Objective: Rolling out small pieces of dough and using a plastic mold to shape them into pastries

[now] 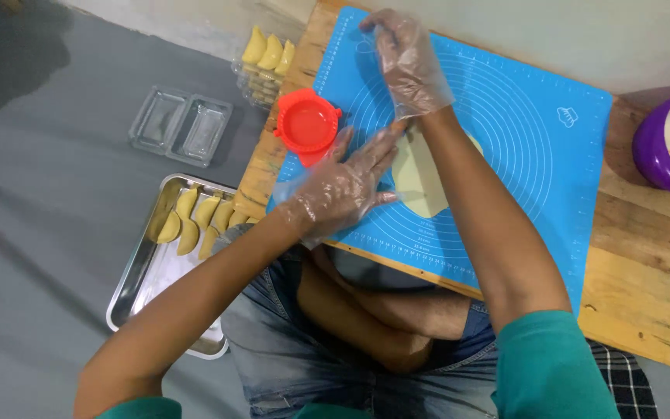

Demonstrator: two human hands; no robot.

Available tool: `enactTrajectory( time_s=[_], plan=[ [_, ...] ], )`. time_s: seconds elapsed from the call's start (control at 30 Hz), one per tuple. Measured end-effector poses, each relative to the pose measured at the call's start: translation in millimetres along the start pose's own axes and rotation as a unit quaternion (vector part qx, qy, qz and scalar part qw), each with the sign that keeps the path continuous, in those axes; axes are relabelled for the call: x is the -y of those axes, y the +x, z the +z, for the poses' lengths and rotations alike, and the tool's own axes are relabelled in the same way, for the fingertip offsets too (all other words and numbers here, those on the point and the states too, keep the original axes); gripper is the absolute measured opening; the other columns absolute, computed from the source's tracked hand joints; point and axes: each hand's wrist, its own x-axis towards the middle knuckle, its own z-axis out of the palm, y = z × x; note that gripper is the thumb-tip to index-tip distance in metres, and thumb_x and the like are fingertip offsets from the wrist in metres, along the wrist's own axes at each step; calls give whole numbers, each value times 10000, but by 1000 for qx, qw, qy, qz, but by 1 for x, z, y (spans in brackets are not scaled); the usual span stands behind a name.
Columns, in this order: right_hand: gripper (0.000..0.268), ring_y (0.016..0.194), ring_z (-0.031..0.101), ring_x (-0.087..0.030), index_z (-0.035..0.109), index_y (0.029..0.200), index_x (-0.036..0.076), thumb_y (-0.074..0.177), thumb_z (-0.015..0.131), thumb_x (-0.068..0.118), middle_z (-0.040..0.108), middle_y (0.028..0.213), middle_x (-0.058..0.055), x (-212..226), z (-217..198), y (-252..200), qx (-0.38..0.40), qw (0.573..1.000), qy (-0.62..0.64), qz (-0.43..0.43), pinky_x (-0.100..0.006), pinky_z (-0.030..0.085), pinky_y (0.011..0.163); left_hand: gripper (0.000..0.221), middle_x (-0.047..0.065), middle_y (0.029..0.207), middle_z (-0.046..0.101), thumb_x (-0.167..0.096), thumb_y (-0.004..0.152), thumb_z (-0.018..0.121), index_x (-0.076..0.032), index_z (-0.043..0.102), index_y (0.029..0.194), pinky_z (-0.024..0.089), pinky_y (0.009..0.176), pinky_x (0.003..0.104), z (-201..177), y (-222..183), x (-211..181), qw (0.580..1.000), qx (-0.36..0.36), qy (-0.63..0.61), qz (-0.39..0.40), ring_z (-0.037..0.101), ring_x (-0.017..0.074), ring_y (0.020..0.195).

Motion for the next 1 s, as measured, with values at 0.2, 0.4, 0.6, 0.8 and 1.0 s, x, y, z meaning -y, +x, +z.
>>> enactTrajectory(
  time_s=[0.2, 0.4, 0.6, 0.8, 1.0],
  plan=[
    [463, 995, 672, -327, 750, 911, 26, 616, 480, -209, 710, 1045, -168, -23, -39, -15, 238, 958, -134, -91, -452, 558, 799, 739, 105, 1637, 434, -639, 1098, 403, -76, 487, 1569, 260, 1239, 455, 8, -13, 4, 995, -75, 6, -63, 404, 210, 1511],
    [243, 761, 638, -315, 729, 958, 192, 716, 713, 183, 668, 914, -72, -27, -44, -53, 278, 867, -365, -195, -422, 499, 583, 611, 34, 1628, 447, -534, 1148, 437, -146, 369, 1616, 435, 1156, 383, -20, 9, 19, 984, -119, -42, -124, 517, 149, 1414],
    [69, 811, 661, -211, 713, 1019, 190, 966, 724, 148, 715, 960, -26, 27, -87, -74, 293, 828, -449, -161, -371, 535, 771, 601, 239, 1412, 626, -482, 1109, 458, 20, 553, 1426, 552, 1030, 452, -56, 45, 37, 934, -180, -252, -179, 628, 356, 1294],
    [244, 810, 515, -244, 648, 1220, 123, 1125, 507, 298, 590, 939, -64, 102, -122, -130, 323, 849, -397, 132, -371, 501, 597, 500, 223, 1326, 688, -377, 1102, 551, 48, 598, 1361, 534, 1060, 426, -46, 94, 39, 916, -256, -269, -152, 625, 338, 1286],
    [256, 721, 559, -260, 673, 1200, 36, 969, 742, -48, 634, 945, -118, 116, -115, -202, 105, 931, -351, 15, -365, 497, 469, 523, 145, 1247, 721, -499, 1083, 470, -62, 675, 1287, 599, 860, 378, 9, 166, 34, 938, -199, -239, -153, 700, 278, 1127]
  ],
)
